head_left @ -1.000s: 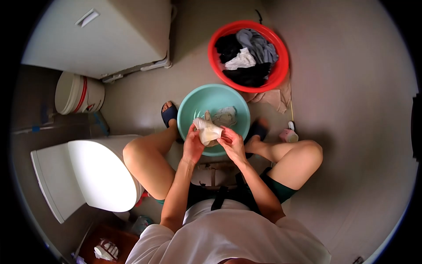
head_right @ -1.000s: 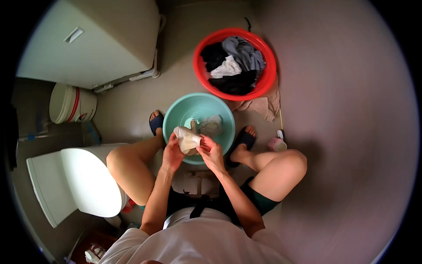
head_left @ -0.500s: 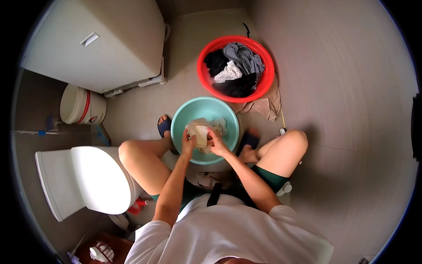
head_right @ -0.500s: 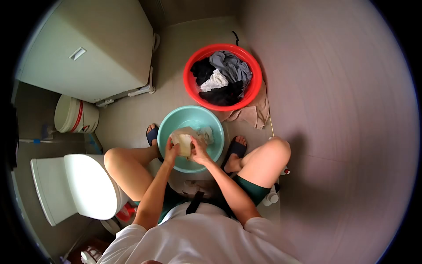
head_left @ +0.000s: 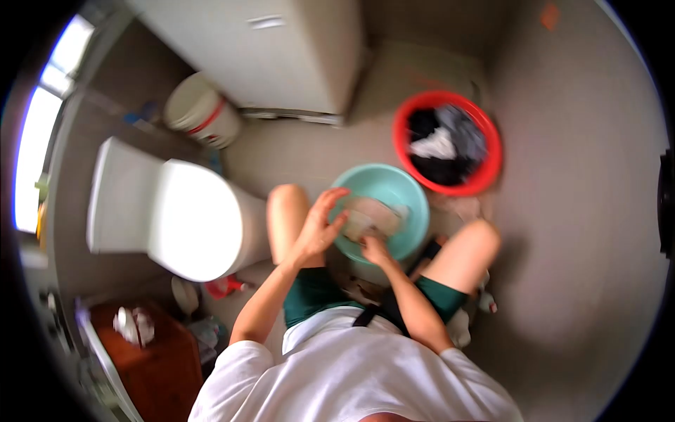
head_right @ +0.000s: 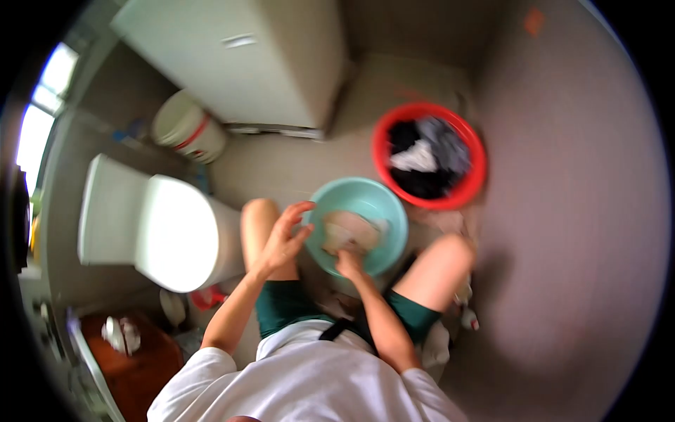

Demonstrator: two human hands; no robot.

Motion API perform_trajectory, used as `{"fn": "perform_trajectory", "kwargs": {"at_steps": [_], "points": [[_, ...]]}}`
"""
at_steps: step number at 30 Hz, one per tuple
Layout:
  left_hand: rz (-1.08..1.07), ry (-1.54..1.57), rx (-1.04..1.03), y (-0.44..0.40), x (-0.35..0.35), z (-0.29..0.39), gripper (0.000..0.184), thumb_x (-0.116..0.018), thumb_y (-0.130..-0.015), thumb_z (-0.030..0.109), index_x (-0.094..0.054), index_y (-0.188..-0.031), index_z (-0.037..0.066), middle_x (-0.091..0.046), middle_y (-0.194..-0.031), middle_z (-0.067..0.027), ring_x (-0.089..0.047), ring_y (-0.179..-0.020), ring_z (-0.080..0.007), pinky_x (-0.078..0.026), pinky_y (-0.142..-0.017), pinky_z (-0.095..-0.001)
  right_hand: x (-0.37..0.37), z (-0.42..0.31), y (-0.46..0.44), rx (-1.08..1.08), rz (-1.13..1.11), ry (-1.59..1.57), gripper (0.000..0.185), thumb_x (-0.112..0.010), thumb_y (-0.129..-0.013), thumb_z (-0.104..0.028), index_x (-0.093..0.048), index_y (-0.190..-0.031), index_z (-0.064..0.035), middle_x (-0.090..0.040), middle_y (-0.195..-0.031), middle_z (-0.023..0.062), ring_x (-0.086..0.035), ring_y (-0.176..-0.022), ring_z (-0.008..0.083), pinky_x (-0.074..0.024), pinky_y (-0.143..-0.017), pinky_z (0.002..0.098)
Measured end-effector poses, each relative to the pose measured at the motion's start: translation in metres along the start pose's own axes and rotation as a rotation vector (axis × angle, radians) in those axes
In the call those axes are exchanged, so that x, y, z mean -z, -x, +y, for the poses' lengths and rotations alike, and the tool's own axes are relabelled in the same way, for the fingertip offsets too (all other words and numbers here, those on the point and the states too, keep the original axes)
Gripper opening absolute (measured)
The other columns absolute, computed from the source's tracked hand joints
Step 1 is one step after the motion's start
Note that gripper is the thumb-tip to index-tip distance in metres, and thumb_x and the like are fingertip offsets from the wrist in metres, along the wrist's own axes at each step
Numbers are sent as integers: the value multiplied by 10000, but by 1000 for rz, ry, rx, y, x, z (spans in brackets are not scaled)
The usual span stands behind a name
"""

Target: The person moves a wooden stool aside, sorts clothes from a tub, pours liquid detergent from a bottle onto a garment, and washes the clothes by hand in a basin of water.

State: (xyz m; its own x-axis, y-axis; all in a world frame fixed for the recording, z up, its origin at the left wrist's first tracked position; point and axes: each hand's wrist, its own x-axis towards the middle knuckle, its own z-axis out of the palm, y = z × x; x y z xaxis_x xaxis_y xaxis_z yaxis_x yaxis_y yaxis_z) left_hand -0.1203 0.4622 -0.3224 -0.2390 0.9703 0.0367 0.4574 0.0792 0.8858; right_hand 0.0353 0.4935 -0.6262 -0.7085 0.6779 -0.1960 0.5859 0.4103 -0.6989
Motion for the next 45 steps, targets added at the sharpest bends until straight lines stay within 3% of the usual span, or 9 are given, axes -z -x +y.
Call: {"fn": "perform_trajectory", "kwargs": {"at_steps": [11,19,25,29,33,40,42,44,45], "points": [[1027,-914,-34,269,327,25,418,-567,-724,-95,-527,-1126,11,-497,-1188,-156,-478,-1134,-326,-389,-977,-393,14,52,-126,-42,382,-219,454,-485,-698,38,-535,-1149,9,-591,-1087,157,-586,-922,290,-468,-841,371],[1805,-1154,379,539,522,63,203,-568,-772,19,-617,-966,54,-604,-1038,-76,-549,-979,-227,-412,-887,-322,125,-179,-262,407,382,-136,483,-492,-774,108,-479,-1230,-52,-519,-1188,135,-561,-1020,259,-487,-791,335],[1593,-753,1122,690,589,-7,372,-566,-868,325,-623,-1052,7,-655,-1016,-158,-621,-935,-289,-462,-819,-359,78,-391,-247,634,106,-186,474,-501,-806,84,-466,-1260,-50,-502,-1204,101,-528,-1069,218,-481,-800,289],[1371,-723,1158,650,582,24,576,-479,-899,505,-617,-1058,-32,-653,-886,-149,-594,-826,-237,-445,-772,-331,41,-456,-212,697,-42,-209,467,-508,-802,68,-471,-1254,-42,-490,-1226,107,-512,-1096,229,-471,-825,294],[1380,-643,1032,670,590,10,413,-682,-813,356,-656,-1003,-10,-637,-791,-24,-534,-659,-74,-427,-599,-226,13,-459,-214,693,-48,-236,462,-511,-792,72,-482,-1238,-43,-497,-1229,107,-511,-1104,233,-467,-845,313],[1170,-1042,1225,677,598,18,513,-583,-843,487,-653,-1023,12,-603,-705,-56,-534,-692,-114,-431,-657,-280,31,-403,-246,628,42,-329,449,-499,-801,73,-479,-1237,-34,-503,-1223,107,-516,-1105,233,-478,-847,314],[1029,-957,1416,691,610,21,532,-559,-840,531,-653,-1047,50,-636,-841,-96,-581,-796,-187,-452,-734,-327,46,-368,-257,596,73,-379,448,-496,-802,75,-479,-1237,-32,-509,-1215,107,-522,-1093,231,-485,-835,309],[1078,-1624,1574,652,584,20,531,-525,-853,544,-632,-1086,79,-611,-1081,-131,-573,-962,-276,-452,-833,-384,67,-328,-255,541,105,-386,445,-497,-799,80,-480,-1230,-30,-516,-1202,110,-529,-1079,231,-492,-822,308],[1220,-1732,1337,595,561,16,450,-533,-886,449,-590,-1143,84,-529,-1234,-162,-512,-1092,-336,-420,-921,-430,81,-306,-252,509,129,-387,443,-498,-797,82,-481,-1226,-29,-519,-1195,112,-533,-1072,230,-496,-815,307]]}}
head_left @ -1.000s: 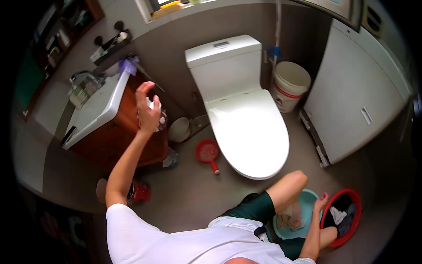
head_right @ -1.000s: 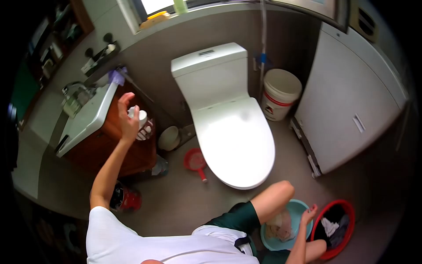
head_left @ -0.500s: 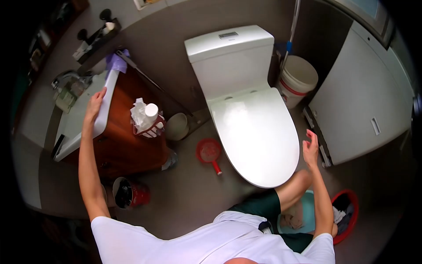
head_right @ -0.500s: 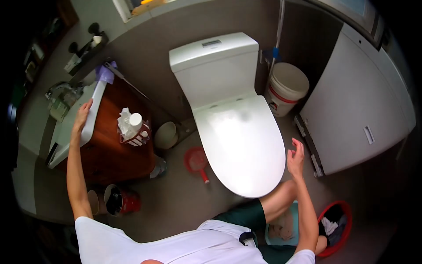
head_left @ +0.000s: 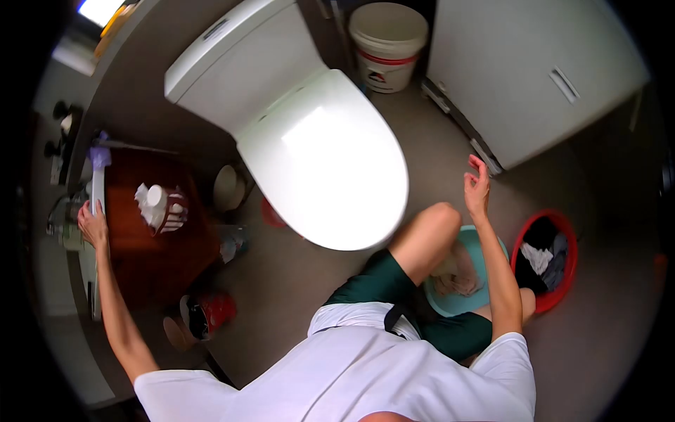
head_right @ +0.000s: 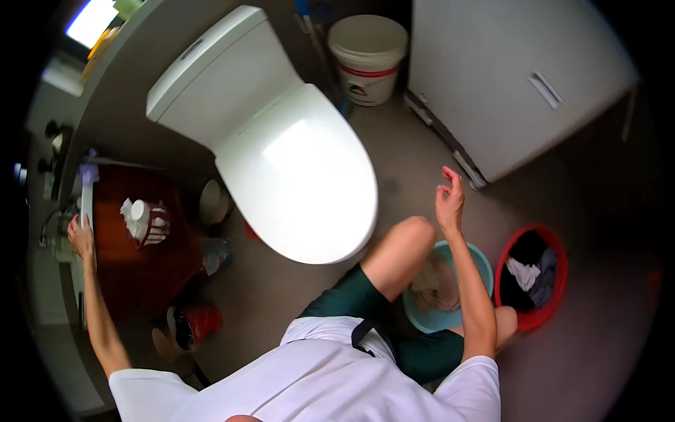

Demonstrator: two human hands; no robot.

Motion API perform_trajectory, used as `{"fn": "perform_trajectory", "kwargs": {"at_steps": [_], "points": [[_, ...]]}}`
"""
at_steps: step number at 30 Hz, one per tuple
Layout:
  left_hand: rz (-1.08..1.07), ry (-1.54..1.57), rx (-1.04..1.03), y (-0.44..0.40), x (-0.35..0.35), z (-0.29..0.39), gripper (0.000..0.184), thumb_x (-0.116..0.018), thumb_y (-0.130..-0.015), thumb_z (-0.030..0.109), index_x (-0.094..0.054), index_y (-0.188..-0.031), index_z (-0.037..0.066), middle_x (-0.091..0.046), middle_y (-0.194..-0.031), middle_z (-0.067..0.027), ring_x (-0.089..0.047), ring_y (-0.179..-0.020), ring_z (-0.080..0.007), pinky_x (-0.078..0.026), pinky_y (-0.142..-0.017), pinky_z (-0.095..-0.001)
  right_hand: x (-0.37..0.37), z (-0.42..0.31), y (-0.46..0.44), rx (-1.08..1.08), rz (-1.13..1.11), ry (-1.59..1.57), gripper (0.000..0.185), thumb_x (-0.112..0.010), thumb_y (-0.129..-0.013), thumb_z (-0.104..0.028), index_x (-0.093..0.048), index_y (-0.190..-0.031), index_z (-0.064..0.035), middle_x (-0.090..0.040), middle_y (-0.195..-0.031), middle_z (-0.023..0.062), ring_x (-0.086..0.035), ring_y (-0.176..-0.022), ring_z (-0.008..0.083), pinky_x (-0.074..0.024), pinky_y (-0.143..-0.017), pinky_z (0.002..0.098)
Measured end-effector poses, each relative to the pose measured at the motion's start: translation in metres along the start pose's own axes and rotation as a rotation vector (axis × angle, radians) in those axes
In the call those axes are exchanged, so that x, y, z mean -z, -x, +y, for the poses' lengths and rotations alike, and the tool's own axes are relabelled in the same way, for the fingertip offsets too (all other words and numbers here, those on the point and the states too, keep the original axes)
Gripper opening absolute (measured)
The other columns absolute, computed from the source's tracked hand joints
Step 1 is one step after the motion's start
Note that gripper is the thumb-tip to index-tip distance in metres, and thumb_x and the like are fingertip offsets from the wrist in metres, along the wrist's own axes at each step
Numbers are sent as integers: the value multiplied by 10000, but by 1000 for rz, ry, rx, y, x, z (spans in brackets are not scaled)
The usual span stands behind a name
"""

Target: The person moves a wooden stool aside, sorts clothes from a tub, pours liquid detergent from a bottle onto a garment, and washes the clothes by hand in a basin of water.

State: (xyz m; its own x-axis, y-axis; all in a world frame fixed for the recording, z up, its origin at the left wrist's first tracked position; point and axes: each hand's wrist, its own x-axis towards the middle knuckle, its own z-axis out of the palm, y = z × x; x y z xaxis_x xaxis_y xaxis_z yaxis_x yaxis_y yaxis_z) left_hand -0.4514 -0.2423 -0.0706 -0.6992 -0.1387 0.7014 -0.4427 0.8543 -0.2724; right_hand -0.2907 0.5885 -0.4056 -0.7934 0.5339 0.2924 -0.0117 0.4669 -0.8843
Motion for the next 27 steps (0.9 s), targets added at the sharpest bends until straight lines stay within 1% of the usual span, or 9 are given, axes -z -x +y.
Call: {"fn": "perform_trajectory", "kwargs": {"at_steps": [1,4,7,9,13,15,17,20,27], "points": [[182,144,-284,13,-2,42,335,-552,-906,275,-566,-1157,54,-536,-1208,-165,-502,-1120,-322,-401,-952,-420,22,13,12,-33,11,18,439,-496,-795,86,-483,-1219,-26,-522,-1188,116,-534,-1067,233,-498,-807,308],[-50,823,-564,138,131,297,339,-599,-806,-1,-533,-1137,24,-465,-1268,-151,-429,-1196,-329,-350,-1004,-409,78,51,57,-118,53,57,430,-495,-782,96,-488,-1197,-17,-528,-1167,133,-538,-1052,247,-505,-782,310],[-386,1308,-732,249,200,462,468,-682,-681,-67,-557,-1120,38,-437,-1298,-141,-363,-1271,-326,-336,-1031,-414,117,88,97,-180,124,109,444,-502,-764,108,-487,-1191,-14,-523,-1156,155,-538,-1039,267,-508,-751,307],[-411,1431,-1018,296,262,550,503,-674,-667,-90,-520,-1137,3,-416,-1318,-160,-394,-1258,-342,-368,-1024,-420,129,106,124,-297,130,126,466,-519,-778,100,-460,-1223,-24,-517,-1182,156,-536,-1055,251,-502,-772,313],[-610,1921,-1108,407,325,681,470,-655,-711,-31,-519,-1156,37,-438,-1303,-172,-395,-1254,-348,-344,-1026,-427,149,62,116,-533,232,-360,439,-546,-862,-20,-409,-1279,-40,-494,-1227,123,-503,-1114,212,-452,-880,323],[-943,1920,-866,469,333,702,489,-628,-721,-35,-496,-1185,46,-442,-1290,-167,-401,-1232,-361,-349,-1012,-443,162,63,119,-631,335,-515,424,-554,-895,-102,-403,-1288,-48,-487,-1236,106,-487,-1133,201,-428,-915,336],[-1044,1844,-786,516,314,695,513,-616,-734,-30,-465,-1218,53,-429,-1301,-167,-402,-1227,-361,-348,-1013,-434,163,65,142,-775,433,-615,419,-555,-919,-187,-406,-1289,-58,-482,-1237,91,-475,-1144,198,-407,-937,346],[-1127,1667,-797,534,309,667,515,-611,-738,-28,-462,-1223,59,-417,-1310,-161,-408,-1224,-353,-355,-1007,-430,163,63,170,-1028,316,-695,405,-528,-934,-217,-412,-1298,-82,-479,-1283,99,-466,-1174,210,-384,-963,381],[-1188,1627,-929,546,308,597,510,-601,-739,-28,-449,-1221,40,-422,-1293,-196,-419,-1200,-388,-367,-999,-440,146,10,165,-771,230,-749,396,-560,-920,-182,-433,-1276,-63,-512,-1224,112,-499,-1120,196,-400,-942,323]]}}
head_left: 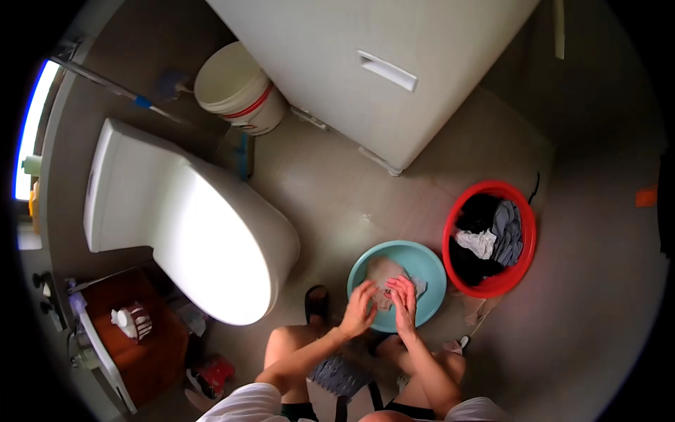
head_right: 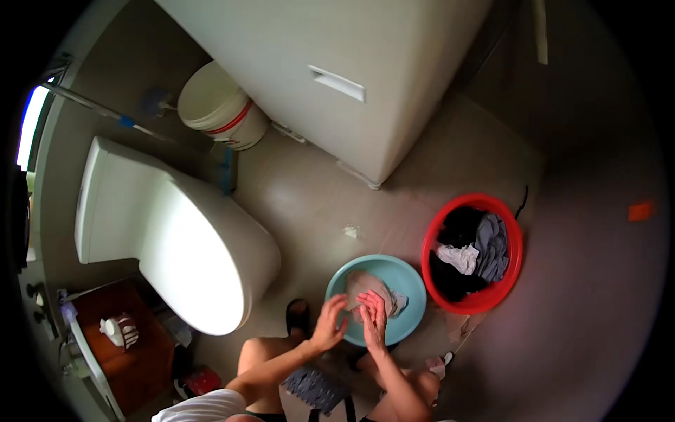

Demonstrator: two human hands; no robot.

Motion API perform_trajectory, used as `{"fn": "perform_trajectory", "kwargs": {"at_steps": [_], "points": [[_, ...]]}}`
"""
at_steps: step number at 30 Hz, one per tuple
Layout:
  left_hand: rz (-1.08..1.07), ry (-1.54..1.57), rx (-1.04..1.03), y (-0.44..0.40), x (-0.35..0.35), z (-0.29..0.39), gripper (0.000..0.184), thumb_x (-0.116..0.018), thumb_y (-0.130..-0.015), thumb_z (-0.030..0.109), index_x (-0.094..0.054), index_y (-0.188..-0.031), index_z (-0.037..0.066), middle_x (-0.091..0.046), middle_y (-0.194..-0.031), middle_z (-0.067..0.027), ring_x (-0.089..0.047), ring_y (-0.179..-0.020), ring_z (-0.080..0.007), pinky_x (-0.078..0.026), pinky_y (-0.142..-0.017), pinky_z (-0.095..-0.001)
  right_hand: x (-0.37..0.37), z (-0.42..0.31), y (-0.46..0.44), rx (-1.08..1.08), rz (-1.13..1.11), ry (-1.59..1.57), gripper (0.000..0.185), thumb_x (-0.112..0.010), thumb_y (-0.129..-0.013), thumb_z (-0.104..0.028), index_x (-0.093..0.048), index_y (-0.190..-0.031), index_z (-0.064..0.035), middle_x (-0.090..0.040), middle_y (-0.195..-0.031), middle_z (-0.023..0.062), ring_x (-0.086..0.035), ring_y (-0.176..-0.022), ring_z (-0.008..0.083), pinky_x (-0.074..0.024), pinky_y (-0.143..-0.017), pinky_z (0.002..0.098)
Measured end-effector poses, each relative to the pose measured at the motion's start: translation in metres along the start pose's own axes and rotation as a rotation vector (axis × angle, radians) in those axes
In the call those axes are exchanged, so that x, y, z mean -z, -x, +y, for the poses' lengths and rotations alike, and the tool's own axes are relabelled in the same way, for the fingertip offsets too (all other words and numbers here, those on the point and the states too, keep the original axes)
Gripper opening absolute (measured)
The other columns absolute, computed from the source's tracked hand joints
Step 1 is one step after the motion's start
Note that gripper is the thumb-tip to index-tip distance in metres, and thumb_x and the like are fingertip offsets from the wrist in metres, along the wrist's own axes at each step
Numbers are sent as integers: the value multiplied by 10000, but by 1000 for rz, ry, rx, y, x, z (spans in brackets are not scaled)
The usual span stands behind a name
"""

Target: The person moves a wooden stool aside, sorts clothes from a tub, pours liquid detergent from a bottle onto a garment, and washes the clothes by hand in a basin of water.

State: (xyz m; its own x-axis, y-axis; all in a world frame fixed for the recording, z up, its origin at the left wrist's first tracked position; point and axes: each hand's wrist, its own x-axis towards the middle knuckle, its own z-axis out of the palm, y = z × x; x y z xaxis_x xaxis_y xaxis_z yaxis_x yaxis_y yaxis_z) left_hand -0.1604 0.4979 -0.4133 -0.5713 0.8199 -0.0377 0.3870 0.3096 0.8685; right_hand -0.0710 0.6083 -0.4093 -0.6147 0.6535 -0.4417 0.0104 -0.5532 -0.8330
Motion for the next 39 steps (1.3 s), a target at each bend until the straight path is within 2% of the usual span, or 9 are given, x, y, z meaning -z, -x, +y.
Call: {"fn": "perform_trajectory", "kwargs": {"at_steps": [1,4,6,10,11,18,27,33,39], "points": [[-79,-1,3,34,-3,-3,515,-589,-742,-21,-447,-1233,48,-411,-1303,-199,-416,-1200,-392,-371,-995,-437,14,28,10,60,-87,87,426,-566,-914,-157,-417,-1305,-76,-536,-1196,109,-534,-1070,193,-434,-895,303],[-415,1,-89,110,24,33,633,-562,-704,-45,-409,-1309,59,-390,-1341,-188,-415,-1214,-374,-376,-987,-426,65,74,86,-389,-128,164,455,-573,-906,-146,-405,-1326,-104,-540,-1212,117,-575,-1057,204,-497,-839,318],[-353,30,-113,125,75,71,627,-559,-693,-56,-428,-1296,54,-412,-1328,-184,-444,-1190,-367,-399,-962,-414,60,29,121,-483,-9,-55,417,-588,-901,-155,-441,-1287,-97,-568,-1169,114,-605,-1008,211,-515,-797,316],[-118,-227,112,154,194,164,478,-545,-716,-68,-508,-1181,38,-464,-1275,-175,-510,-1087,-365,-449,-898,-404,45,-67,149,-412,-111,54,173,-586,-908,-165,-527,-1035,-63,-613,-1013,87,-619,-966,211,-521,-764,323],[37,-253,22,170,209,165,471,-536,-724,-66,-498,-1184,30,-470,-1262,-176,-514,-1076,-371,-448,-903,-411,38,-88,147,-382,-123,95,133,-581,-911,-163,-534,-983,-60,-620,-979,81,-621,-959,209,-522,-759,323],[580,-222,287,287,349,239,534,-530,-705,-76,-440,-1220,34,-441,-1250,-188,-441,-1178,-385,-379,-1001,-418,-8,-200,199,-332,-320,390,180,-494,-959,-237,-513,-901,-67,-615,-829,67,-648,-857,213,-539,-713,329],[1354,-538,540,480,699,58,519,-512,-695,-56,-433,-1206,-15,-467,-1186,-182,-468,-1141,-341,-364,-1002,-389,-8,-120,292,-529,-29,697,202,-583,-903,-224,-474,-1018,-99,-619,-840,104,-663,-697,263,-535,-471,343],[1703,-374,1055,621,868,-79,571,-608,-738,-14,-393,-1267,-8,-436,-1231,-185,-486,-1119,-333,-408,-961,-392,-275,-95,352,-723,-214,740,336,-569,-909,-193,-412,-1175,-60,-590,-1015,155,-656,-817,286,-561,-626,387],[1681,-784,945,665,970,-125,688,-635,-723,6,-325,-1337,-16,-413,-1278,-234,-411,-1185,-408,-332,-1033,-441,-466,-101,367,-656,-506,785,335,-539,-928,-162,-428,-1221,-44,-592,-1025,138,-642,-887,290,-548,-723,388]]}}
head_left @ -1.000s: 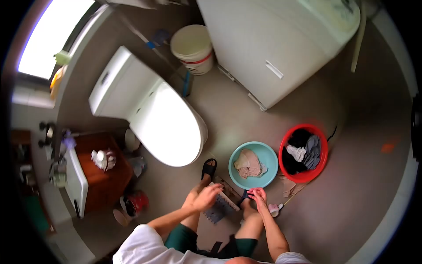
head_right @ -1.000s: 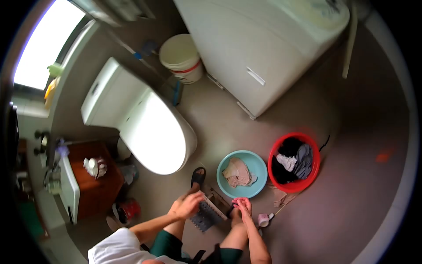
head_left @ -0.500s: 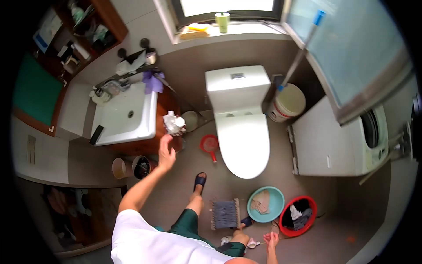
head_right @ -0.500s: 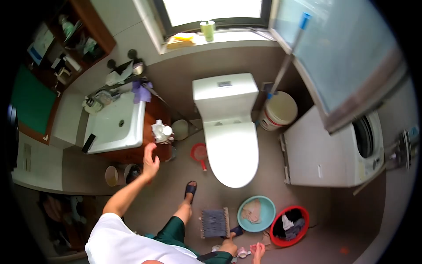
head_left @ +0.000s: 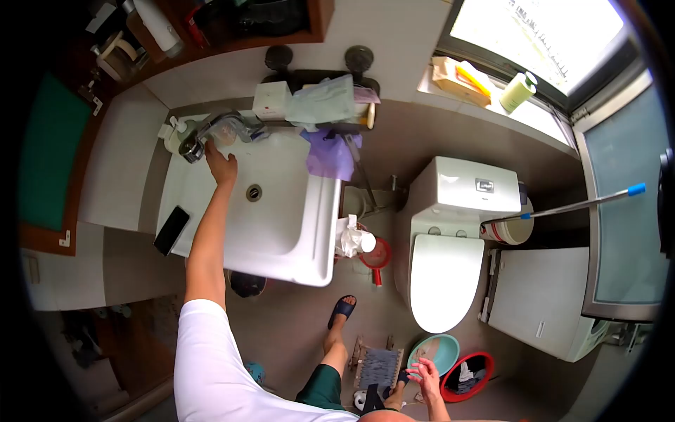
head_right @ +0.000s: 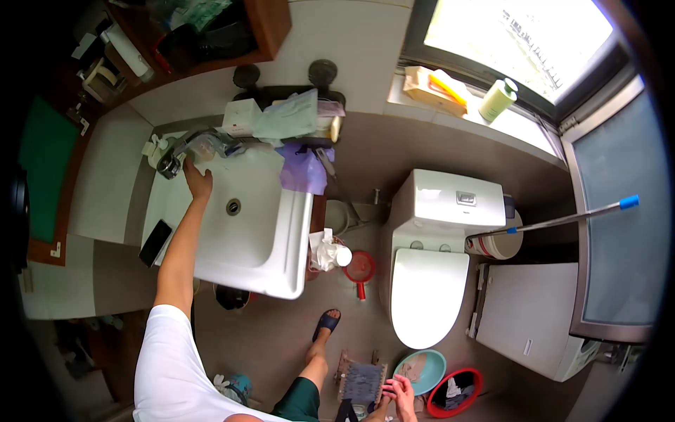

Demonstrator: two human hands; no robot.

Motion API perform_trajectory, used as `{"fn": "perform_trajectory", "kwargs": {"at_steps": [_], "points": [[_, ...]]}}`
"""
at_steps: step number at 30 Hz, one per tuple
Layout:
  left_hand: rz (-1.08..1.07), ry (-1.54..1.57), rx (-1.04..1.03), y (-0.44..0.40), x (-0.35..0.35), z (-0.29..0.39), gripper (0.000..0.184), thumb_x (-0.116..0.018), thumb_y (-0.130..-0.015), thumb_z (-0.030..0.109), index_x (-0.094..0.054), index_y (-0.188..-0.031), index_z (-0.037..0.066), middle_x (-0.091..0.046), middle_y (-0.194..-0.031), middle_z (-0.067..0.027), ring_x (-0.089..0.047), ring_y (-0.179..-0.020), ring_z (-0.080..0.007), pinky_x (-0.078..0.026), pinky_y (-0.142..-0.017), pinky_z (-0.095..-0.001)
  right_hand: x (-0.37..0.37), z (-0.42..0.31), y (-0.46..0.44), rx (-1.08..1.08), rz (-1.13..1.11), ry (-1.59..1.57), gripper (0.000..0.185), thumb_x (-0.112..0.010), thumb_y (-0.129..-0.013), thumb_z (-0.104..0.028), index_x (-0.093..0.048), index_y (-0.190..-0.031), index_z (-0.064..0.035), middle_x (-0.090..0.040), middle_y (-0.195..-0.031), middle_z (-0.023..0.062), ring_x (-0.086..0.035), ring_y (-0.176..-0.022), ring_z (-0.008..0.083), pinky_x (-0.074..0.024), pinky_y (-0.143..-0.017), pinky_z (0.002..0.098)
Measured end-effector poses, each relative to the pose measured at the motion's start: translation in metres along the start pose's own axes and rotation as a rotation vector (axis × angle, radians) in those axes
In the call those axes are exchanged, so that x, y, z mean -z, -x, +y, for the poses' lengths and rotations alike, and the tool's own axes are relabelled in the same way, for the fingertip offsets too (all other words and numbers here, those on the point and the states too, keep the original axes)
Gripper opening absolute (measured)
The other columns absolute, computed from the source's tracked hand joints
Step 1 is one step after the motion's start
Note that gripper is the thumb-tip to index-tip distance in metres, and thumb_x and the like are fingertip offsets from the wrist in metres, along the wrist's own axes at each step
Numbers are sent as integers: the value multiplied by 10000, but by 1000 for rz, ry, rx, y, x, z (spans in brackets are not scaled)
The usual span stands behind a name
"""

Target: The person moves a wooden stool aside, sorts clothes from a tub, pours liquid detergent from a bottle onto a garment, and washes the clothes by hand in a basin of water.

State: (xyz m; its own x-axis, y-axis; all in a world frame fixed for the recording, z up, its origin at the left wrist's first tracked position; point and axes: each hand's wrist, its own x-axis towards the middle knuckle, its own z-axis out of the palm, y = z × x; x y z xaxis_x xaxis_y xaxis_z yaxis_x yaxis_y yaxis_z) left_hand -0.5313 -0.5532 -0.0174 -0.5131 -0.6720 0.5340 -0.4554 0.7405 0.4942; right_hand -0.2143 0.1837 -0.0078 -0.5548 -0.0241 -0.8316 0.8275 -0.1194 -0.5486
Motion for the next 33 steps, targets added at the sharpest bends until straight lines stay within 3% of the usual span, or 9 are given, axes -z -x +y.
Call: {"fn": "perform_trajectory", "kwargs": {"at_steps": [7,11,12,15,19,21,24,29,33], "points": [[39,-265,-161,-57,-36,-17,625,-648,-748,121,-388,-1294,-42,-447,-1293,-259,-413,-1210,-391,-309,-1038,-414,1,-10,4,-61,73,108,313,-552,-919,-152,-456,-1187,-19,-594,-1005,141,-650,-866,284,-555,-698,377],[-16,-290,-23,-59,-36,-17,437,-637,-801,232,-557,-1108,-69,-541,-1177,-270,-496,-1122,-381,-361,-982,-412,30,18,17,-183,143,123,317,-572,-908,-155,-460,-1164,-6,-601,-976,141,-657,-851,285,-561,-676,370],[-103,-258,42,-58,-30,-14,398,-655,-808,208,-573,-1085,-65,-539,-1172,-266,-497,-1118,-382,-384,-955,-418,35,22,18,-197,149,125,320,-575,-906,-156,-460,-1164,-5,-602,-973,140,-659,-845,284,-561,-673,367],[47,-45,-72,-41,-33,-39,433,-622,-859,203,-501,-1216,-10,-513,-1215,-238,-469,-1144,-394,-358,-985,-418,35,27,23,-203,176,108,327,-585,-903,-167,-463,-1161,-6,-610,-973,135,-665,-830,275,-560,-668,352],[-56,315,207,2,21,-2,431,-630,-865,108,-444,-1238,-3,-482,-1265,-178,-505,-1130,-307,-458,-880,-381,28,25,23,-151,138,94,344,-589,-904,-180,-466,-1176,-9,-618,-991,133,-663,-842,260,-556,-675,331],[-59,446,116,37,30,-18,439,-642,-849,47,-405,-1216,0,-492,-1221,-130,-518,-1067,-240,-484,-829,-337,25,22,24,-102,95,66,356,-590,-904,-185,-464,-1188,-10,-619,-996,133,-662,-843,254,-554,-675,324],[-180,736,192,103,76,22,404,-657,-844,50,-385,-1141,15,-471,-1181,-115,-522,-1010,-203,-493,-828,-309,42,44,20,-18,25,25,340,-574,-913,-153,-460,-1202,-14,-623,-996,122,-660,-841,228,-549,-682,312],[-482,1047,492,270,161,185,320,-615,-879,53,-363,-1075,67,-460,-1184,-82,-527,-1036,-169,-504,-834,-309,72,66,34,125,12,106,345,-568,-916,-125,-441,-1224,-36,-618,-990,104,-637,-855,166,-518,-692,263],[-980,1064,373,449,210,313,316,-595,-842,-50,-362,-1013,76,-436,-1274,-104,-502,-1080,-161,-467,-894,-286,123,61,73,323,8,43,482,-587,-906,-117,-345,-1320,-65,-571,-1036,95,-626,-881,158,-504,-706,256]]}}
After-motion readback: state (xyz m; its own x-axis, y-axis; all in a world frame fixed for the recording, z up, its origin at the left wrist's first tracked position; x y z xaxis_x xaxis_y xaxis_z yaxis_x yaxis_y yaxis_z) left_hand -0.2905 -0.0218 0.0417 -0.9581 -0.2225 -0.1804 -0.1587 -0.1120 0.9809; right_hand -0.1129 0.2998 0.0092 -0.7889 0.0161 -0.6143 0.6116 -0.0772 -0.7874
